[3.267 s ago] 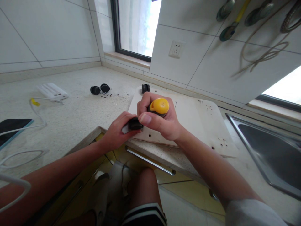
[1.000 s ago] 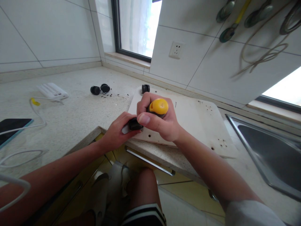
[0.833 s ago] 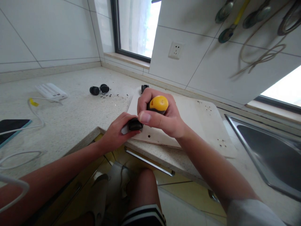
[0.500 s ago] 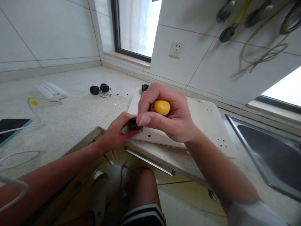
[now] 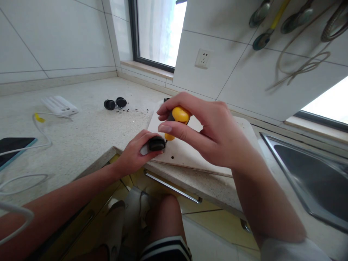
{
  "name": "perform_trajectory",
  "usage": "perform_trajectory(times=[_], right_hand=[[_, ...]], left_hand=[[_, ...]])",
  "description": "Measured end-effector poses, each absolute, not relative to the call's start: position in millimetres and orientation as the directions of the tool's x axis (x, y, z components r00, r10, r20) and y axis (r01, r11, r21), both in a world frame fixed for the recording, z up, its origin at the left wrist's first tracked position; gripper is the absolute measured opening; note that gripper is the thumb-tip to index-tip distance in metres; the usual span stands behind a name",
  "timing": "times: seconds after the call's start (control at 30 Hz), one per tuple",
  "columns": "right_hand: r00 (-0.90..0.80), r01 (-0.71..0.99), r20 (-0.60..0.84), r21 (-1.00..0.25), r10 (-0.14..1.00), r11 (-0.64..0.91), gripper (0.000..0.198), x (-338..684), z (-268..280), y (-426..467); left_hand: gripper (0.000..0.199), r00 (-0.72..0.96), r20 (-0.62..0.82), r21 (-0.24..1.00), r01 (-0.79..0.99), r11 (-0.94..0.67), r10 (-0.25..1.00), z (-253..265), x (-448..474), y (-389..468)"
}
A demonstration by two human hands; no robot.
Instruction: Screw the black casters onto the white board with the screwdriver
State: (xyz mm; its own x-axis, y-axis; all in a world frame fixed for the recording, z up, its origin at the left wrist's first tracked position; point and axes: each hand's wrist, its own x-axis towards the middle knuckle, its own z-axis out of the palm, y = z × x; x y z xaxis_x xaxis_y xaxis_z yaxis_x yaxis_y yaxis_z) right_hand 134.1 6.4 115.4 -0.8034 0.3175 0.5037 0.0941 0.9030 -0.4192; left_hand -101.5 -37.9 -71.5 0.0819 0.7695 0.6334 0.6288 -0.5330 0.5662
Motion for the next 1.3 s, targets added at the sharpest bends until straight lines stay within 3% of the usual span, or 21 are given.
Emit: perform_trajectory(times=[0.1, 0.2, 0.27, 0.33, 0.4, 0.53, 0.6, 0.77, 0.9, 0.97, 1.13, 1.2, 1.3], right_hand=[[-0.747, 0.338, 0.547, -0.178, 0.379, 0.924, 0.040, 133.5, 113.7, -9.6], [-0.679, 0.526, 0.630, 0.059, 0.377, 0.848, 0.049, 134.4, 108.8, -20.5], [-0.657, 0.606, 0.644, 0.141, 0.392, 0.783, 0.053, 136.6, 108.3, -23.8], [-0.675, 0.616, 0.596, 0.130, 0.435, 0.777, 0.051, 140.1, 111.7, -23.8], [-0.751, 0.529, 0.477, 0.021, 0.456, 0.849, 0.040, 144.5, 117.9, -20.9], [-0.912, 0.220, 0.283, -0.270, 0.295, 0.937, 0.027, 151.6, 128.7, -11.0], [-0.904, 0.229, 0.305, -0.245, 0.299, 0.942, 0.024, 151.5, 129.7, -8.5], [-0.765, 0.497, 0.446, -0.051, 0.465, 0.866, 0.039, 140.0, 120.2, -16.6], [-0.690, 0.614, 0.538, 0.080, 0.485, 0.785, 0.046, 135.7, 115.7, -21.1], [-0.724, 0.575, 0.497, 0.052, 0.478, 0.817, 0.045, 139.7, 119.0, -18.2], [-0.900, 0.244, 0.306, -0.236, 0.310, 0.941, 0.032, 152.0, 129.6, -7.3], [-0.876, 0.287, 0.344, -0.194, 0.339, 0.938, 0.028, 149.8, 127.4, -5.8], [-0.759, 0.462, 0.484, -0.071, 0.435, 0.884, 0.041, 139.8, 118.1, -4.1]], left_hand=[[0.040, 0.080, 0.631, 0.584, 0.606, -0.541, 0.771, -72.6, -102.0, -37.6], [0.036, 0.078, 0.638, 0.578, 0.609, -0.544, 0.766, -72.4, -101.8, -37.5], [0.034, 0.085, 0.643, 0.567, 0.615, -0.548, 0.761, -71.9, -101.7, -37.3], [0.033, 0.097, 0.647, 0.558, 0.616, -0.556, 0.756, -71.4, -101.7, -37.2], [0.034, 0.101, 0.650, 0.559, 0.608, -0.564, 0.753, -70.9, -101.7, -37.1], [0.035, 0.103, 0.648, 0.568, 0.595, -0.569, 0.754, -70.2, -101.1, -37.5], [0.035, 0.101, 0.642, 0.576, 0.590, -0.565, 0.760, -70.5, -101.0, -37.5], [0.037, 0.088, 0.636, 0.582, 0.597, -0.552, 0.766, -72.7, -102.0, -37.4], [0.037, 0.088, 0.642, 0.567, 0.613, -0.549, 0.762, -72.6, -101.6, -37.6], [0.037, 0.087, 0.645, 0.568, 0.611, -0.552, 0.759, -71.3, -101.0, -37.8], [0.033, 0.099, 0.657, 0.563, 0.595, -0.574, 0.748, -68.4, -100.1, -37.9], [0.033, 0.101, 0.657, 0.559, 0.600, -0.572, 0.747, -69.3, -99.7, -37.8], [0.035, 0.096, 0.659, 0.553, 0.611, -0.567, 0.746, -71.4, -99.7, -37.6]])
